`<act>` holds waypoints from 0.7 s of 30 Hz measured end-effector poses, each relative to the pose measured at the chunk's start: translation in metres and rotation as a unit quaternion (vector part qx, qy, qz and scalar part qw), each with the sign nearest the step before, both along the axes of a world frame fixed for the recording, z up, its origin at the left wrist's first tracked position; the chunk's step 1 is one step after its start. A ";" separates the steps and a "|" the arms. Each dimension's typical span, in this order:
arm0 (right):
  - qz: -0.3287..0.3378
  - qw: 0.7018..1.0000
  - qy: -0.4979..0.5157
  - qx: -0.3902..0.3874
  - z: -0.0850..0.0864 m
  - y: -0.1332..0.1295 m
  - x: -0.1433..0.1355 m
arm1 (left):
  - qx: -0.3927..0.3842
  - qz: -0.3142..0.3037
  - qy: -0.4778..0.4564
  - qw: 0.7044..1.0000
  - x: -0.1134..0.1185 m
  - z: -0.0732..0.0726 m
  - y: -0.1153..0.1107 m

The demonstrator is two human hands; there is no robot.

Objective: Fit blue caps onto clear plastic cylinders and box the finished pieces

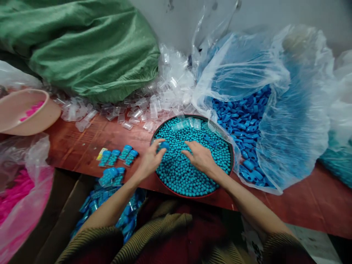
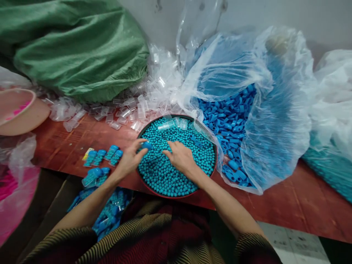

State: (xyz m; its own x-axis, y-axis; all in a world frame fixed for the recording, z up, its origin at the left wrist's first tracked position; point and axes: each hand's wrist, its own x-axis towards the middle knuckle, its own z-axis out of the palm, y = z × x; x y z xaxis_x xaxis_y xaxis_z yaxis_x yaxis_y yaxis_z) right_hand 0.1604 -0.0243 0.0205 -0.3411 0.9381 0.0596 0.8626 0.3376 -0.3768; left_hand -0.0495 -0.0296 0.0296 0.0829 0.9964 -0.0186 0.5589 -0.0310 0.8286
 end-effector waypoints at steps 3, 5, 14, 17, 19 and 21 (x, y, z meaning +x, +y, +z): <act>-0.076 0.996 -0.020 0.053 -0.007 0.044 0.018 | 0.026 0.123 0.121 0.985 -0.055 0.003 0.007; -0.110 0.991 -0.040 0.062 -0.015 0.072 0.026 | 0.022 0.178 0.209 0.961 -0.082 0.001 0.010; -0.019 0.999 0.023 0.020 -0.036 0.088 0.003 | 0.114 0.050 0.382 0.916 -0.043 -0.017 0.022; 0.042 0.997 0.062 0.013 -0.041 0.075 0.009 | 0.112 -0.022 0.427 0.897 -0.019 -0.021 0.027; 0.041 0.995 0.086 0.028 -0.041 0.069 0.020 | 0.113 -0.036 0.459 0.881 -0.011 -0.023 0.029; 0.010 0.994 0.098 0.053 -0.035 0.065 0.028 | 0.118 -0.043 0.471 0.873 -0.008 -0.024 0.029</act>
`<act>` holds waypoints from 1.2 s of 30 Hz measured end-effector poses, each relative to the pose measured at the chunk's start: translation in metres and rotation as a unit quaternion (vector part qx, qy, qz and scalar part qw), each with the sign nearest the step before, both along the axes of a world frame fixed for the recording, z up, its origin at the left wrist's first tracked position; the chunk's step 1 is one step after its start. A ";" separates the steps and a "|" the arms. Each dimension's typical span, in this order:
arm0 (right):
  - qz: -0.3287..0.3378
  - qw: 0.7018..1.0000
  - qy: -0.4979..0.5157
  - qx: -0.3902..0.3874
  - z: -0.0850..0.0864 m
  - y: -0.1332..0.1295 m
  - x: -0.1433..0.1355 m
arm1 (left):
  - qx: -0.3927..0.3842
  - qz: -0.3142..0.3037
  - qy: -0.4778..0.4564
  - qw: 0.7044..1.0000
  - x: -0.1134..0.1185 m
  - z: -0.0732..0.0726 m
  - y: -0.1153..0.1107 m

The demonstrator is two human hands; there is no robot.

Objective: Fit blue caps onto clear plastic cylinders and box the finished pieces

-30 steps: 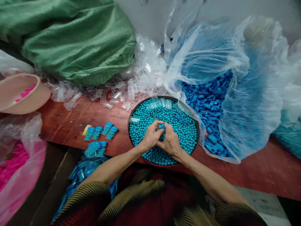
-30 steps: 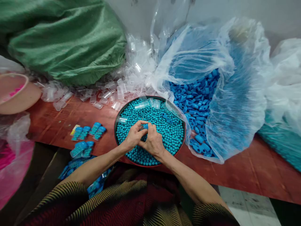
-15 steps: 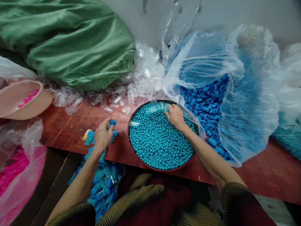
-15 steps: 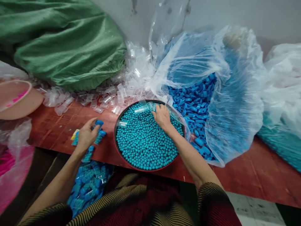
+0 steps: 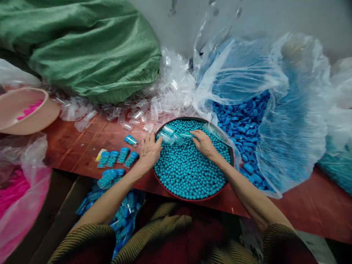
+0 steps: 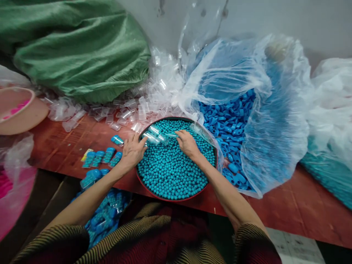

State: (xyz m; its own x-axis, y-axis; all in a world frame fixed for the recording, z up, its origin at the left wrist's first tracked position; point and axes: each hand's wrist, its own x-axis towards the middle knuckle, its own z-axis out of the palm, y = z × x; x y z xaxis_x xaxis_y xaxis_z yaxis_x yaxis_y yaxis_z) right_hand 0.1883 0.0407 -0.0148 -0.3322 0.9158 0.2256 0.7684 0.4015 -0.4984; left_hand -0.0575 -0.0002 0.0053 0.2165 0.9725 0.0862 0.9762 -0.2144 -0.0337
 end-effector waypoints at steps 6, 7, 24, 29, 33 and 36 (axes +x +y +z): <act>0.054 0.989 -0.139 0.022 0.025 -0.010 -0.049 | 0.002 0.007 -0.015 1.000 0.004 -0.009 0.000; 0.062 0.983 -0.172 0.027 0.026 -0.010 -0.063 | 0.002 0.005 -0.019 1.000 0.004 -0.011 0.001; -0.015 0.999 -0.035 -0.018 0.007 0.000 -0.056 | -0.031 0.219 -0.578 0.785 0.044 0.012 0.010; 0.039 0.978 0.184 -0.092 0.014 -0.003 -0.049 | -0.168 0.159 -0.762 0.605 0.057 0.003 0.020; 0.054 0.973 0.163 -0.154 0.021 -0.003 -0.050 | -0.140 0.126 -0.804 0.564 0.070 0.001 0.025; 0.041 0.974 0.127 -0.182 0.028 -0.003 -0.054 | -0.173 0.167 -0.827 0.509 0.071 0.007 0.033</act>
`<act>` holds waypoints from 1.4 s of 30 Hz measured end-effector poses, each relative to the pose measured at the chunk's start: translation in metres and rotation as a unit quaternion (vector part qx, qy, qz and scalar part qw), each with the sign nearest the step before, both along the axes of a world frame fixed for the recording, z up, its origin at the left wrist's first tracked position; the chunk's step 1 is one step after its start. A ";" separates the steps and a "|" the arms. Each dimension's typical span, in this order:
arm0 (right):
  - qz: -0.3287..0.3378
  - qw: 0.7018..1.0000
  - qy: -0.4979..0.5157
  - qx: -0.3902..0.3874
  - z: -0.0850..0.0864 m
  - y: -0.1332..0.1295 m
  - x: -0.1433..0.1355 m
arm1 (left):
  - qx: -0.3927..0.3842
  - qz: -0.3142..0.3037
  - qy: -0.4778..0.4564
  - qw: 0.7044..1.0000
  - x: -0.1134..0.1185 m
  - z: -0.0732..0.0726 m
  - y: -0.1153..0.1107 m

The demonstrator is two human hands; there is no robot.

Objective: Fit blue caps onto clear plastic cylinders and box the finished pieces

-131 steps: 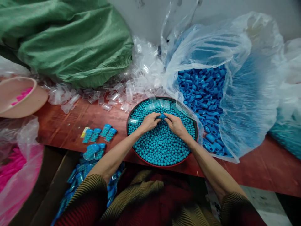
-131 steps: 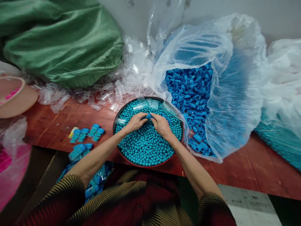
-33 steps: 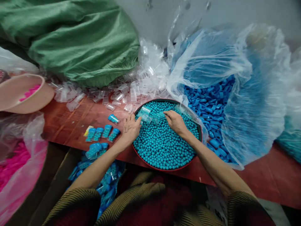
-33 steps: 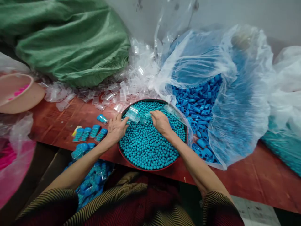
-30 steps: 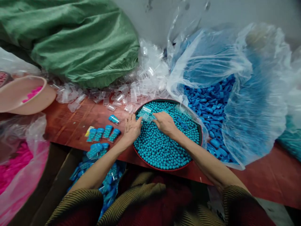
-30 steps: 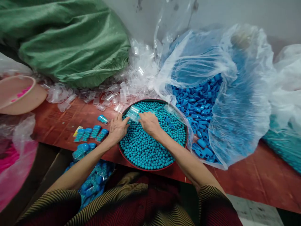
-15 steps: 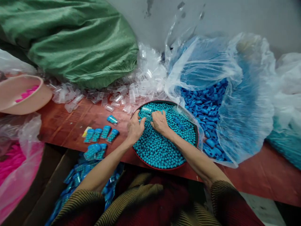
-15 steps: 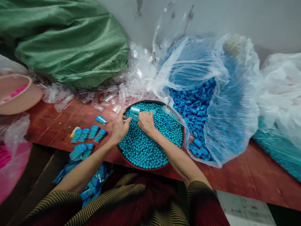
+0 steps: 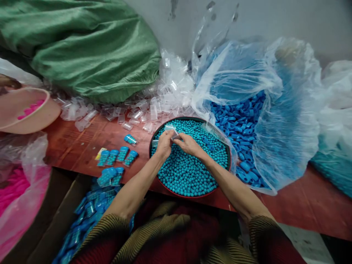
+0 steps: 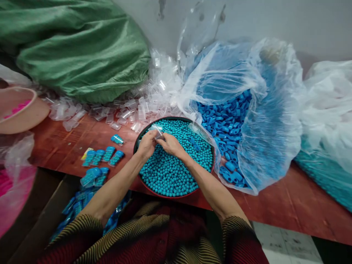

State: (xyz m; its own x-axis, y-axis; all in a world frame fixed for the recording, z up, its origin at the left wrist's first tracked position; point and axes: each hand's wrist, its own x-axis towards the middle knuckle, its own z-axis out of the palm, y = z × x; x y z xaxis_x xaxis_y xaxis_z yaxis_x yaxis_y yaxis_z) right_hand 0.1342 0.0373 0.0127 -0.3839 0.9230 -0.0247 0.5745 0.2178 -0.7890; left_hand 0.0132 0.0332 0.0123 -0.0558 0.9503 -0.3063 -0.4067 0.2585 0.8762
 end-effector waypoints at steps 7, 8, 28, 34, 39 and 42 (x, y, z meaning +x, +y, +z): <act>0.031 0.992 -0.121 0.014 0.014 -0.033 -0.004 | 0.004 0.037 0.038 0.999 -0.032 0.029 0.021; 0.035 0.991 -0.125 0.016 0.015 -0.034 -0.002 | 0.017 0.020 0.055 0.998 -0.035 0.032 0.020; -0.092 0.902 -0.403 0.126 0.004 0.025 0.054 | -0.036 -0.120 0.193 0.973 -0.058 0.002 -0.059; -0.061 0.910 -0.379 0.154 0.024 -0.002 0.022 | -0.051 -0.056 0.155 0.985 -0.059 0.005 -0.061; 0.119 0.931 -0.328 0.103 0.008 -0.004 -0.022 | -0.075 -0.062 0.143 0.985 -0.058 0.009 -0.065; 0.100 0.952 -0.278 0.079 -0.004 0.007 -0.019 | -0.072 -0.055 0.153 0.984 -0.056 0.008 -0.063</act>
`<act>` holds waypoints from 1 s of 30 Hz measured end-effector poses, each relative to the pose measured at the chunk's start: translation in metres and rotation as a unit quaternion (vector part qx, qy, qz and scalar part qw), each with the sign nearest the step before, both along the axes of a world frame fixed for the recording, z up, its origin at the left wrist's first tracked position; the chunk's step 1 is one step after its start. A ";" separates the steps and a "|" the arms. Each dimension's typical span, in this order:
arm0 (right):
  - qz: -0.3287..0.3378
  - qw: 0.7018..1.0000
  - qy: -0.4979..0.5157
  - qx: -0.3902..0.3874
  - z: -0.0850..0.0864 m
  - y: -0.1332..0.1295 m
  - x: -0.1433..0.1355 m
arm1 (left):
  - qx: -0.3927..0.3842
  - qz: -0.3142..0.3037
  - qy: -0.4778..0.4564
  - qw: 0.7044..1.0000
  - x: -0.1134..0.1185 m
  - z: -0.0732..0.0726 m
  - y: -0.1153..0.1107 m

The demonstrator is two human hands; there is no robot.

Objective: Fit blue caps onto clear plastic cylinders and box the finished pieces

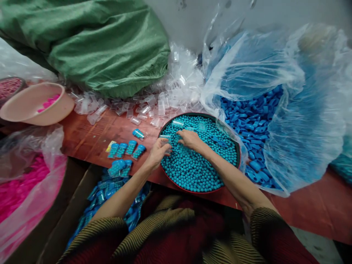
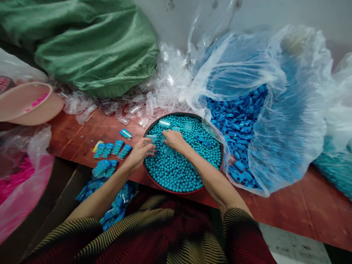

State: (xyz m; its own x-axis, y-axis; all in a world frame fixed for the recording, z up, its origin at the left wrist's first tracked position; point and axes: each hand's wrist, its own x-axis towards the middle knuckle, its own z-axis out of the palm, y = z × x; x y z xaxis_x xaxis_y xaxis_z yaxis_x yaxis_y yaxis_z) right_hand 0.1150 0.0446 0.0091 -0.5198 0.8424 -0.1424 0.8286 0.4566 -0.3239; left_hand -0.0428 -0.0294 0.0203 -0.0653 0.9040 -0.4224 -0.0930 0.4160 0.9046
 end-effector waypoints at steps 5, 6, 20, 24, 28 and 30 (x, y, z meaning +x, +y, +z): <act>-0.130 0.946 0.292 -0.058 0.001 -0.007 0.022 | 0.027 0.027 -0.008 0.999 0.012 -0.007 0.008; -0.153 0.921 0.343 -0.100 0.002 -0.014 0.022 | 0.028 0.024 -0.029 0.999 0.016 -0.009 0.009; 0.027 1.000 0.016 -0.002 0.016 -0.044 0.033 | 0.110 -0.157 0.260 0.946 0.006 -0.014 -0.009; 0.069 0.993 -0.092 -0.023 0.014 -0.044 0.025 | 0.148 -0.273 0.366 0.878 0.009 -0.017 -0.015; 0.011 0.997 -0.081 -0.013 0.011 -0.038 0.034 | 0.146 -0.334 0.404 0.839 0.017 -0.016 -0.012; -0.001 0.999 -0.054 -0.010 0.009 -0.035 0.043 | 0.138 -0.343 0.410 0.834 0.019 -0.014 -0.009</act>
State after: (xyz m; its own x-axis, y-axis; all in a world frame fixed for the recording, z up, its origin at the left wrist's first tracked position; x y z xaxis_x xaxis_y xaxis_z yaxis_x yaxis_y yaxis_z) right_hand 0.1577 0.0094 0.0186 -0.4995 0.8392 -0.2148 0.8597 0.4496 -0.2427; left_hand -0.0236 -0.0389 0.0064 0.3422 0.9030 -0.2597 0.7775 -0.1169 0.6180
